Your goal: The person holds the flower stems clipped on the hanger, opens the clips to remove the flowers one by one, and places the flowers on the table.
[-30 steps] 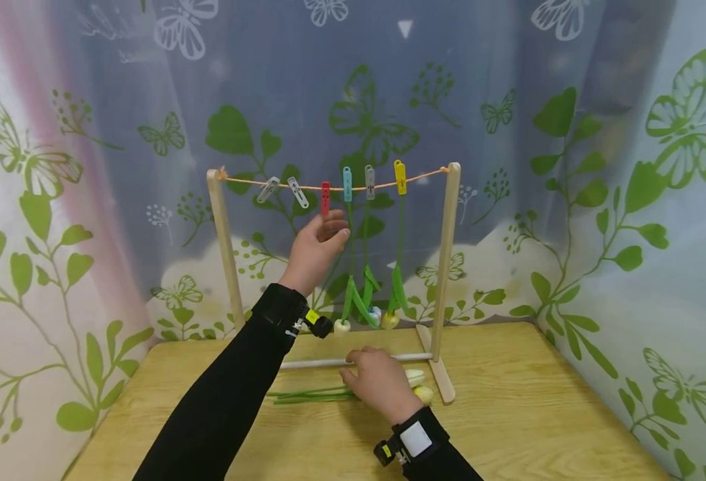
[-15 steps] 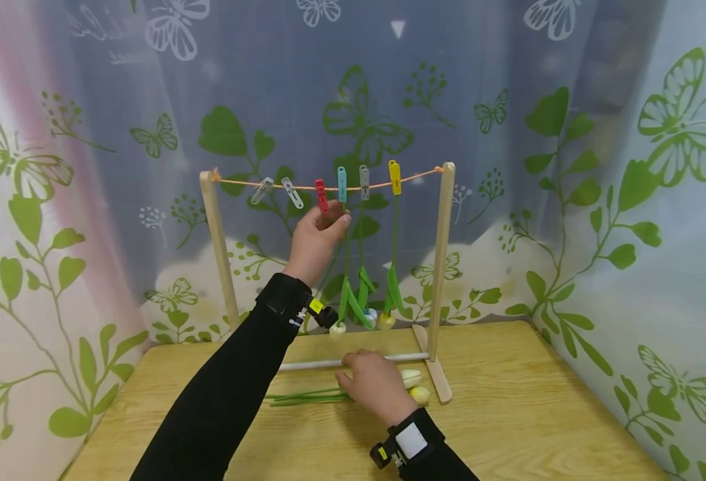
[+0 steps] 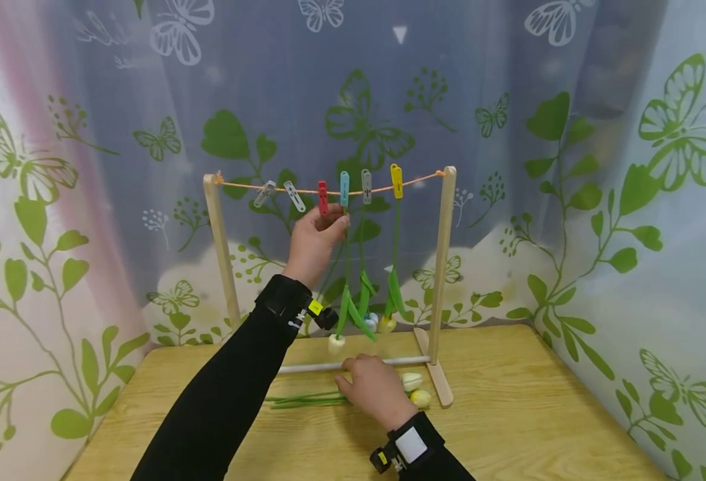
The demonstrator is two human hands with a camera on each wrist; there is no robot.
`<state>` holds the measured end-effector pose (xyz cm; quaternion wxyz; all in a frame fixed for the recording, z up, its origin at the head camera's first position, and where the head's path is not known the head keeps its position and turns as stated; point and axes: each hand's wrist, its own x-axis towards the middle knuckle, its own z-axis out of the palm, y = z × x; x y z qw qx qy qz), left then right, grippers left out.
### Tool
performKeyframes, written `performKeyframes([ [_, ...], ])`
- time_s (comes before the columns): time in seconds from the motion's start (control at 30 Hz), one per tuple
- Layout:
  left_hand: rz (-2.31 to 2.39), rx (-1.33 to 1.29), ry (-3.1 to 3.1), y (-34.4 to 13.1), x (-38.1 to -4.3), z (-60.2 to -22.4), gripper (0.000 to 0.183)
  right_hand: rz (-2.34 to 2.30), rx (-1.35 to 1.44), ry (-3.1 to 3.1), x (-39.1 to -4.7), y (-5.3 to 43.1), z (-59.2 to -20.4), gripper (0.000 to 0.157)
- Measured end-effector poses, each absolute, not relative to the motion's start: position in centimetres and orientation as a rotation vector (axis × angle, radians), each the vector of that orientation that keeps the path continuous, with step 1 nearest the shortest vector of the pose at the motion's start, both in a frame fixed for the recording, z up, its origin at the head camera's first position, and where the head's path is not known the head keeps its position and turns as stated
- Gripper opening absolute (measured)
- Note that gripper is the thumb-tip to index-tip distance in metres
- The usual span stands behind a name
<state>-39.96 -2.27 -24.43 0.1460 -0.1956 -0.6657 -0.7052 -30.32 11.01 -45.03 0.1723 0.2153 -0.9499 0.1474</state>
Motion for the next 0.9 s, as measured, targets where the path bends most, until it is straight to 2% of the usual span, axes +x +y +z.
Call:
performKeyframes([
  [0.5,-1.998,-0.594,-1.957,-3.4,-39.7,-25.4,0.036,0.418,0.622,-2.693,-29.7,10.6,-44.9,0.027],
  [0.9,-2.011,-0.621,-1.960,-3.3,-39.6,-25.5,0.030,0.510,0.634,-2.715,-29.8,11.2,-44.3,0.026],
])
